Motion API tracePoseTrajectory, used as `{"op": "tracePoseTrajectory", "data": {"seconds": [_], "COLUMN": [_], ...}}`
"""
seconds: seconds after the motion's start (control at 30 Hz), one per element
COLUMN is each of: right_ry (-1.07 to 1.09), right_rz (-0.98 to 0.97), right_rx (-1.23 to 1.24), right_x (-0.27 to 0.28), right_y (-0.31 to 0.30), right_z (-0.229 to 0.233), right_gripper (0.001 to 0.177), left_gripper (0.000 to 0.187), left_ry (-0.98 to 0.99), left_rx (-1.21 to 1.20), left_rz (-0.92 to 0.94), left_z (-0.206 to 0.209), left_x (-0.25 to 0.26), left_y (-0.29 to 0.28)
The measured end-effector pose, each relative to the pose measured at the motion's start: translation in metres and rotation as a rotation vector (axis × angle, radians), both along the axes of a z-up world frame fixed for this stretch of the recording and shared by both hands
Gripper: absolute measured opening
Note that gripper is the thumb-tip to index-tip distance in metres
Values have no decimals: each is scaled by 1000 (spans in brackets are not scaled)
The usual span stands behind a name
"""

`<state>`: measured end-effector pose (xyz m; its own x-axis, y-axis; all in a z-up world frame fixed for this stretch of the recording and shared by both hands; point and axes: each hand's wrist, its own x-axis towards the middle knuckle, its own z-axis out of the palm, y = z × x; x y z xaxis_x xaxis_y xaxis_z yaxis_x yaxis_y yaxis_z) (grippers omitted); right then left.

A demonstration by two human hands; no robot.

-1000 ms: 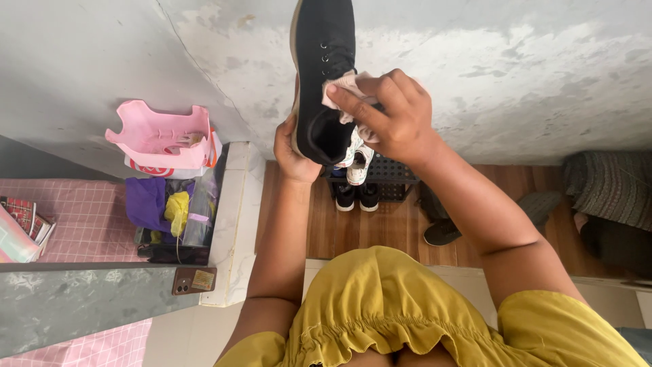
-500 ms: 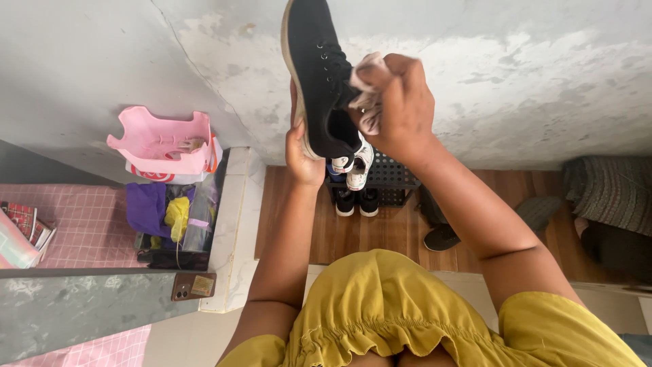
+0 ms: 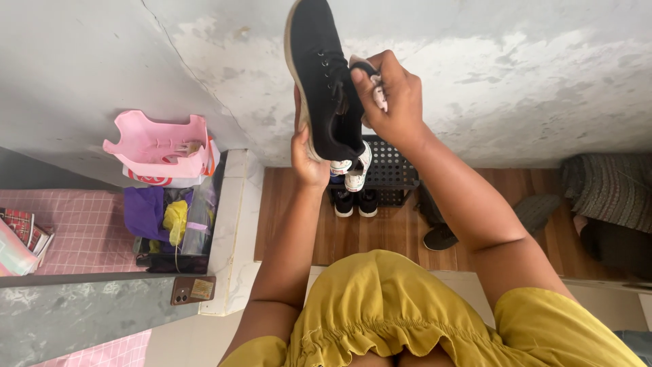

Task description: The person wipes several shoes with a white cloth, focusing on black sneakers and a white sneaker. The person picks up each shoe, wipes the upper and sole, and places them back on a black plastic crate or the floor.

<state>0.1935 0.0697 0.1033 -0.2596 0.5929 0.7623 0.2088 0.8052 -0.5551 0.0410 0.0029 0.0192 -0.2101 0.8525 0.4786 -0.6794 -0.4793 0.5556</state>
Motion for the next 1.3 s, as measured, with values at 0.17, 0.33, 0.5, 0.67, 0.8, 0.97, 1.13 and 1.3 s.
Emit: {"op": "tracePoseTrajectory", "data": {"seconds": [0.17, 0.33, 0.5, 0.67, 0.8, 0.97, 1.13, 1.3], "right_ry": [-114, -110, -164, -203, -229, -94, 240, 352], "right_rz": [-82, -81, -150, -58, 44, 252, 695, 562], "right_rx": [377, 541, 714, 743, 680, 465, 30, -270], "right_x": [4, 1, 2, 3, 2, 2, 11, 12], "right_y": [5, -21, -2, -18, -22, -33, -5, 6], "right_z": [2, 38, 14, 27, 27, 20, 8, 50], "right_gripper": [30, 36, 38, 31, 29, 21, 18, 29], "left_gripper": [75, 76, 77, 73, 70, 67, 52, 49], "left_ry": [-16, -18, 42, -79, -84, -157, -207, -163], "left_rx": [-32, -28, 43, -35, -79, -58, -31, -23], "left_rz": [17, 1, 20, -64, -65, -107, -168, -304], "left_z": [-17, -20, 15, 9, 6, 1, -16, 5], "left_x": [-11, -17, -4, -4, -8, -16, -41, -35], "left_y": [10, 14, 2, 6, 3, 2, 4, -13]}}
